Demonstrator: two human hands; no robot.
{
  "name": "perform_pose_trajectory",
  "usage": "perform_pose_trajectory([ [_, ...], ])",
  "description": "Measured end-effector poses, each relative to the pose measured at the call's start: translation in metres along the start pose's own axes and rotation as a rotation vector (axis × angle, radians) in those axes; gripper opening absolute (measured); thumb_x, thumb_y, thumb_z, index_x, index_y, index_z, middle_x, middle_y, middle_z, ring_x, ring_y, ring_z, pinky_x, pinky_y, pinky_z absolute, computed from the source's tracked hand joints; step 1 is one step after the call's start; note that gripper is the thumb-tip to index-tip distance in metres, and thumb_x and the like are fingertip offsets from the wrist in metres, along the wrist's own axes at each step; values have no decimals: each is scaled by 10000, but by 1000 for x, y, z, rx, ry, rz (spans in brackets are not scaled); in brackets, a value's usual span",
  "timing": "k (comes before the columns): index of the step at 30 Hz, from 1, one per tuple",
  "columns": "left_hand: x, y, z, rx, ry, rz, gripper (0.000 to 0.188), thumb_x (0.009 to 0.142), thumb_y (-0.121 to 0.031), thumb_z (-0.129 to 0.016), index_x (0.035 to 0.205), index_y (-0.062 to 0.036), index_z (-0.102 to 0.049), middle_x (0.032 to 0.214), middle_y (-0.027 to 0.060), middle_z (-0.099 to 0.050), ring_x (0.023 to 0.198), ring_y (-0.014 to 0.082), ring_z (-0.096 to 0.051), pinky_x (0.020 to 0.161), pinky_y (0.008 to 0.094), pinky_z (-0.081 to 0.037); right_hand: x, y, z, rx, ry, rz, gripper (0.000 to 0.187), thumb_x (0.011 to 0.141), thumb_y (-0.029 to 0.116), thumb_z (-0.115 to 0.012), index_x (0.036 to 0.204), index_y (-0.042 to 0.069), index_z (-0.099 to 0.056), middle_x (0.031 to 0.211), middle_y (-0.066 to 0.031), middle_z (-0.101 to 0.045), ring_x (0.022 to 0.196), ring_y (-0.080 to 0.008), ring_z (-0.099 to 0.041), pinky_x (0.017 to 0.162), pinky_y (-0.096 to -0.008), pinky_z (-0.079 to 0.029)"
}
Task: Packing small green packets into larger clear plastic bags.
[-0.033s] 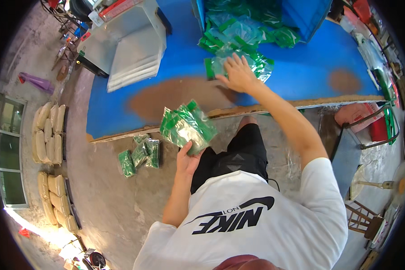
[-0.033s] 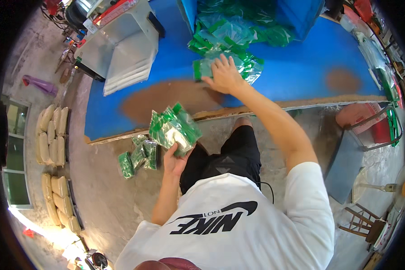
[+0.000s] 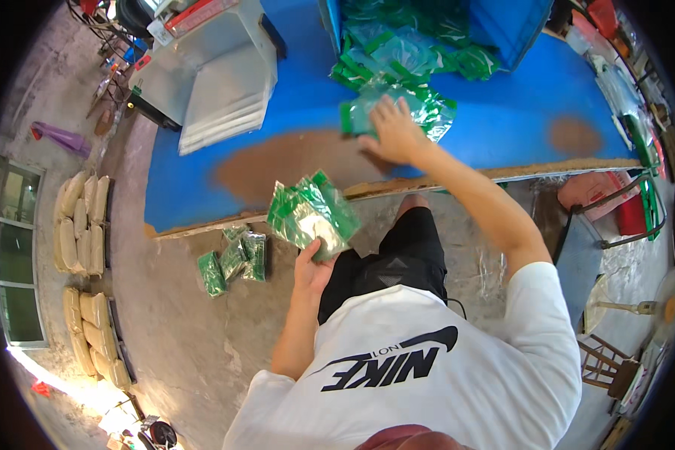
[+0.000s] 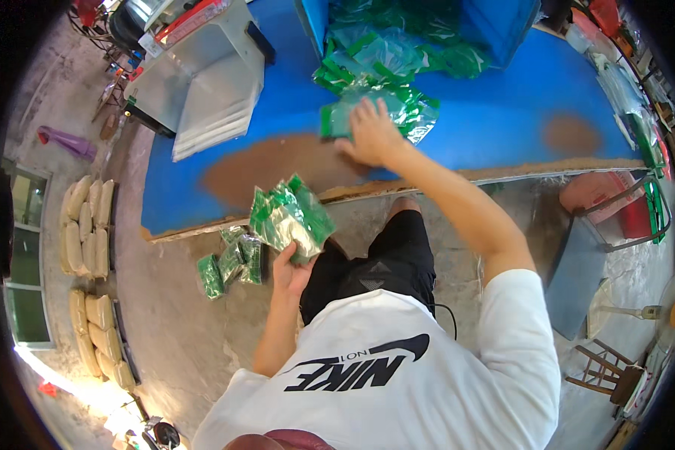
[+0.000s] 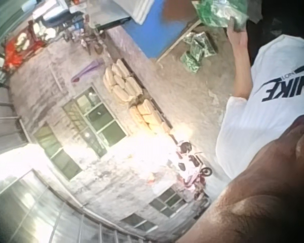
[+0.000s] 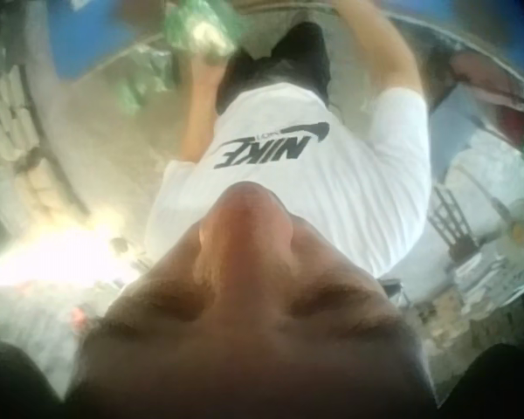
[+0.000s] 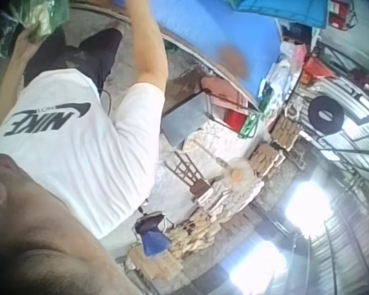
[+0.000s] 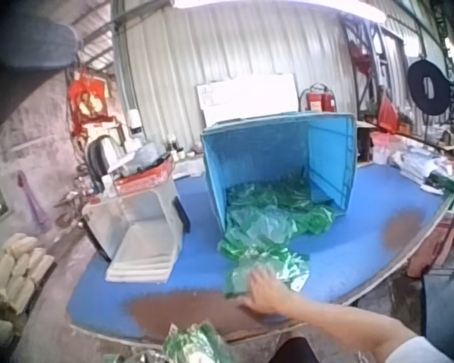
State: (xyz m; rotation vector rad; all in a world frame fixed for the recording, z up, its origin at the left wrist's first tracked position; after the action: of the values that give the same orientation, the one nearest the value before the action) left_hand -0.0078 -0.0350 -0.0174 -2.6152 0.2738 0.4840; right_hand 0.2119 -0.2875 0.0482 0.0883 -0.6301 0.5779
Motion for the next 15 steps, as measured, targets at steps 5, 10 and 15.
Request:
perform_pose_trajectory([
  [5, 1, -5, 5, -27, 3, -30, 543, 897, -20, -615, 1409, -68, -440, 1374, 111, -544, 1298, 279, -513, 1107, 486, -427, -20, 97, 49, 467, 287, 134, 377, 933, 330, -578, 1100, -1, -645, 1144, -202, -600, 1183, -391, -504, 1047, -516, -380],
  [10, 8, -4, -10, 32, 21, -46, 541, 900, -43, -640, 1401, -52, -438, 1370, 115, -545, 1267, 309, -541, 1107, 521, -425, -3, 68, 43, 684, 157, -140, 339, 929, 297, -603, 1117, 17, -640, 1281, -225, -558, 1220, -404, -498, 1038, -495, -396],
  [15, 1, -13, 1, 53, 6, -38, 526, 894, -39, -645, 1384, -49, -454, 1346, 108, -564, 1249, 285, -558, 1080, 479, -458, -24, 47, 29, 18, 47, -217, 486, 925, 376, -623, 1257, 26, -567, 1366, -253, -511, 1276, -409, -484, 1073, -543, -358],
])
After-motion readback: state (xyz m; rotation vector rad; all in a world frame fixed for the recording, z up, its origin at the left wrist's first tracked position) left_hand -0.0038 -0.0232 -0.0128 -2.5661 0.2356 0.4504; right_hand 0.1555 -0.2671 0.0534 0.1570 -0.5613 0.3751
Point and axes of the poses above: each hand's wrist, its own x-axis towards the middle knuckle, its own z-axis out of the back of the hand, y = z × x, the point moved 1 cm from there along x, towards the middle knuckle
